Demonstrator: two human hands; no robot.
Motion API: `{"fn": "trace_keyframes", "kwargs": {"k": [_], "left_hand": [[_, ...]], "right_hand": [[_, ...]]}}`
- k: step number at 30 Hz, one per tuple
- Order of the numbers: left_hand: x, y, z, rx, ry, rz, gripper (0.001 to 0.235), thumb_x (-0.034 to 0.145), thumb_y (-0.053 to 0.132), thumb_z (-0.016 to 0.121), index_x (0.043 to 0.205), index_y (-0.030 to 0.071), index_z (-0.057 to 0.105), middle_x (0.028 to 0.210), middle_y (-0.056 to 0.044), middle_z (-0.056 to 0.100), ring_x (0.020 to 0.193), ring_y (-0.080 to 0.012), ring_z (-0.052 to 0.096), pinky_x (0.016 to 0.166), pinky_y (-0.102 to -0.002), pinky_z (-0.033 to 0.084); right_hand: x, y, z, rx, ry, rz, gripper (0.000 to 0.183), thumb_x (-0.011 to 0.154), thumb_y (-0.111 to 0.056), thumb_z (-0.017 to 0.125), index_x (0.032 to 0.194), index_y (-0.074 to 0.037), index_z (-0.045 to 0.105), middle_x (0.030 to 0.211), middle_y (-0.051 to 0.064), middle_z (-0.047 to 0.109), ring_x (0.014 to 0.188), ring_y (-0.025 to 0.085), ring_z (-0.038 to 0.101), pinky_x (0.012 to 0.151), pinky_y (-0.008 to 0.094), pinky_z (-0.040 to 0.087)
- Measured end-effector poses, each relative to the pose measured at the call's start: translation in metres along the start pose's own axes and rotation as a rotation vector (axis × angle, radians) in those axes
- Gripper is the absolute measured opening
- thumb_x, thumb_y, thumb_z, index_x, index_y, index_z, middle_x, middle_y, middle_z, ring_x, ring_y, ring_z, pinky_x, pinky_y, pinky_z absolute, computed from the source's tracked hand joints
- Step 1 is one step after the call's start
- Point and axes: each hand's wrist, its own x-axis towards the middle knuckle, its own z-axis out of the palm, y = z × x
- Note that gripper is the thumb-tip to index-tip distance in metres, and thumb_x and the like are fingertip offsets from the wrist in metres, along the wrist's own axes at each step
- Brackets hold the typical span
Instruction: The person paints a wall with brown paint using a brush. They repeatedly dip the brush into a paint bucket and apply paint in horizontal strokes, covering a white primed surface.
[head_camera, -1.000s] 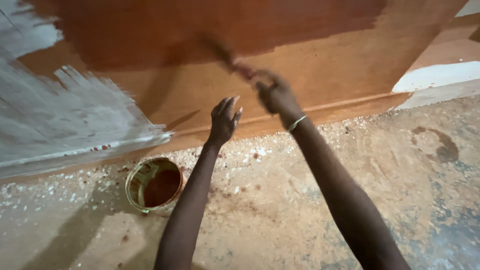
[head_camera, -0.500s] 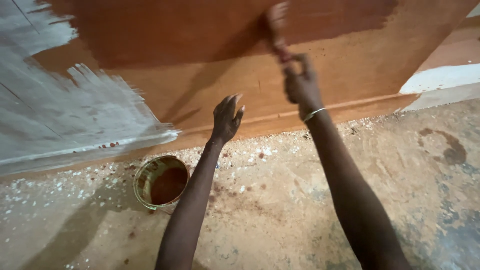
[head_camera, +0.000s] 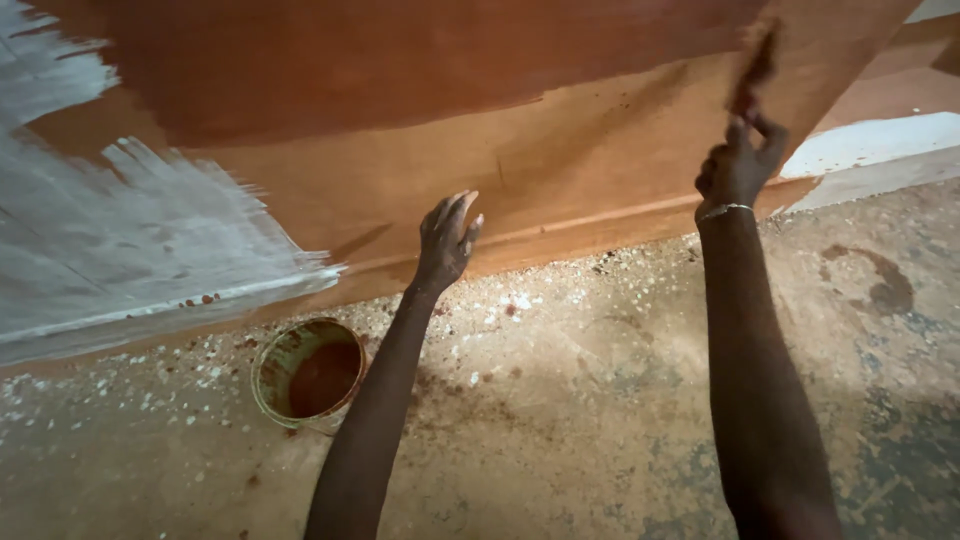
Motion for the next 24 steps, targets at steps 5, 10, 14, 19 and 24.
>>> {"fn": "trace_keyframes", "kwargs": {"k": [5, 10, 14, 19, 24], "left_hand": [[-0.005, -0.007, 0.01, -0.046, -0.007, 0.01, 0.04, 0.104, 0.021, 0.066, 0.141, 0.008, 0.057, 0.137, -0.014, 0.063, 0.13, -0.0332, 0.058, 0.109, -0.046, 0.044], [-0.013, -0.017, 0.03, 0.036, 0.044, 0.05, 0.042, 0.102, 0.02, 0.068, 0.14, 0.006, 0.057, 0.136, -0.017, 0.062, 0.128, -0.0361, 0.057, 0.107, -0.049, 0.041], [-0.013, -0.013, 0.037, 0.06, 0.059, 0.037, 0.042, 0.1, 0.021, 0.069, 0.138, 0.006, 0.058, 0.135, -0.016, 0.063, 0.126, -0.0362, 0.058, 0.105, -0.048, 0.042], [-0.005, 0.002, 0.024, 0.0, -0.018, -0.028, 0.039, 0.103, 0.021, 0.067, 0.14, 0.011, 0.059, 0.134, -0.013, 0.064, 0.126, -0.0344, 0.059, 0.107, -0.048, 0.042], [-0.002, 0.005, 0.012, 0.007, -0.045, -0.053, 0.037, 0.106, 0.022, 0.064, 0.14, 0.011, 0.057, 0.136, -0.013, 0.064, 0.128, -0.0332, 0.059, 0.11, -0.048, 0.042]], "right_hand": [[-0.005, 0.009, 0.001, -0.125, -0.265, 0.03, 0.015, 0.108, -0.021, 0.059, 0.12, -0.021, 0.051, 0.065, -0.006, 0.044, 0.047, 0.004, 0.037, 0.038, 0.022, 0.027], [-0.055, 0.0, 0.036, -0.367, -0.854, 0.21, 0.016, 0.106, -0.026, 0.062, 0.121, -0.021, 0.062, 0.061, -0.009, 0.038, 0.046, 0.002, 0.03, 0.038, 0.02, 0.023], [-0.059, -0.003, 0.046, -0.211, -0.847, 0.247, 0.021, 0.103, -0.021, 0.063, 0.124, -0.021, 0.065, 0.064, -0.008, 0.043, 0.047, 0.002, 0.032, 0.039, 0.021, 0.023], [-0.023, 0.011, 0.021, -0.023, -0.24, 0.148, 0.018, 0.103, -0.021, 0.061, 0.121, -0.018, 0.06, 0.063, -0.006, 0.045, 0.046, 0.004, 0.035, 0.038, 0.023, 0.023], [-0.014, 0.038, 0.017, 0.014, 0.057, -0.017, 0.023, 0.104, -0.022, 0.06, 0.121, -0.021, 0.045, 0.06, -0.005, 0.043, 0.045, 0.007, 0.038, 0.037, 0.025, 0.025]]}}
